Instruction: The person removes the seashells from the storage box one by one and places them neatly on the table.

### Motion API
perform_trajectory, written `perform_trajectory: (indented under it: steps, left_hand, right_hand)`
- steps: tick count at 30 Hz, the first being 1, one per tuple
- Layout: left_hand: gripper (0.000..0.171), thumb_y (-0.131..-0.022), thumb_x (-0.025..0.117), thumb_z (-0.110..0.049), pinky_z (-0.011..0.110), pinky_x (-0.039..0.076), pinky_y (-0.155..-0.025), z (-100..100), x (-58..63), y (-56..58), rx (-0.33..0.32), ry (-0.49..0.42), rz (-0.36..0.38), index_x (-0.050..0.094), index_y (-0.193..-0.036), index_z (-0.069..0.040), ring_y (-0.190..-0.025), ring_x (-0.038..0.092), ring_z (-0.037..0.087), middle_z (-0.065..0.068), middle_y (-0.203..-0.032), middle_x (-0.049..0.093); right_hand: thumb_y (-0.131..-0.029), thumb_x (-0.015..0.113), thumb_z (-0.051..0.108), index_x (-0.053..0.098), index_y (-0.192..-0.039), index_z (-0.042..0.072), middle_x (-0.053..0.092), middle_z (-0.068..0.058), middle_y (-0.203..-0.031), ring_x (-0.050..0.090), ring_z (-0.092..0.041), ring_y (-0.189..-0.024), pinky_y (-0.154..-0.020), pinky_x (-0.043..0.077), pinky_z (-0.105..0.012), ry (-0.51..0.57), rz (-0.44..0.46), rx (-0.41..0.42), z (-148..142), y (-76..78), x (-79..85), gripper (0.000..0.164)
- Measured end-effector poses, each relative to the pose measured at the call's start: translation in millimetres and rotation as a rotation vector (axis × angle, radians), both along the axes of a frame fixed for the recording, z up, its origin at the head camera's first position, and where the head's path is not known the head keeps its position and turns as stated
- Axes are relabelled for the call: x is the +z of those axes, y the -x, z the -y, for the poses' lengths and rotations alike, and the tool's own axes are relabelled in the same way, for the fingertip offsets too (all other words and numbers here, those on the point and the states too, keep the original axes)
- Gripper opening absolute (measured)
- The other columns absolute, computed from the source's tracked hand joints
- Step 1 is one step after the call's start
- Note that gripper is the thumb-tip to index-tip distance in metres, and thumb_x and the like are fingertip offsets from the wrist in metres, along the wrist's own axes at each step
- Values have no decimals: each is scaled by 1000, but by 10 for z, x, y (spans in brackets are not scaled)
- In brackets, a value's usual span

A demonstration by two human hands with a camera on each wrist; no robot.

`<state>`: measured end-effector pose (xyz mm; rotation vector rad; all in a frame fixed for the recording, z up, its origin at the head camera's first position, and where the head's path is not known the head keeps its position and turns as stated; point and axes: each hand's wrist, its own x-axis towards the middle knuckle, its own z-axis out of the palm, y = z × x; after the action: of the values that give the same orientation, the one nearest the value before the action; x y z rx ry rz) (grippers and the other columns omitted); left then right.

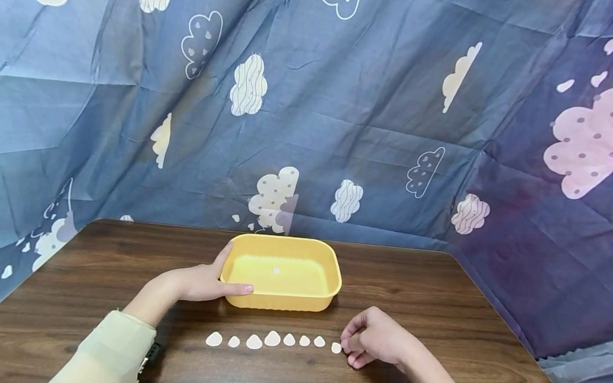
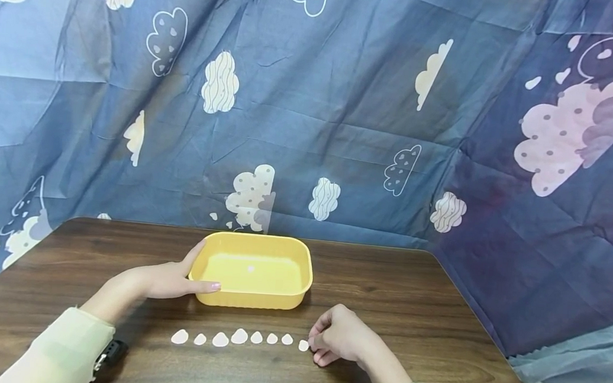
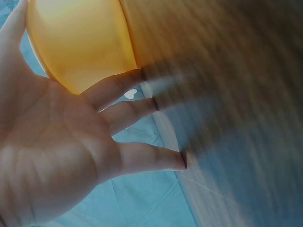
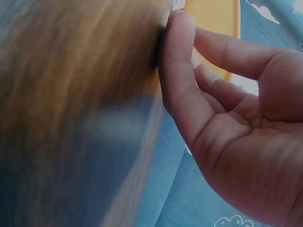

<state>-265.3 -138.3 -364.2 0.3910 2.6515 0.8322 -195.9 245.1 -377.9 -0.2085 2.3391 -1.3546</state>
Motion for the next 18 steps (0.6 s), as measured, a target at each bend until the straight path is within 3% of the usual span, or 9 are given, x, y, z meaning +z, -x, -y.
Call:
perform_trajectory:
  steps: [11, 18]
  left_hand:
    - [137, -86, 63, -84, 62, 44, -117, 5, -6, 10, 1, 10, -4, -20, -169, -13, -144, 54, 49, 40, -160, 42]
    - [137, -87, 64, -83, 61, 44, -117, -3, -1, 1, 0, 3, -1, -19, -169, -11, -143, 55, 47, 38, -160, 43]
  right_hand:
    - [-85, 82, -4, 66, -95, 2, 63, -8, -71, 65, -16, -54, -52, 60, -34, -193, -152, 42, 159, -21, 47, 20]
    - [-88, 82, 0, 63, -85, 5, 62, -7, -71, 63, -16, -49, -49, 59, -33, -289, -162, 26, 237, 2, 88, 20]
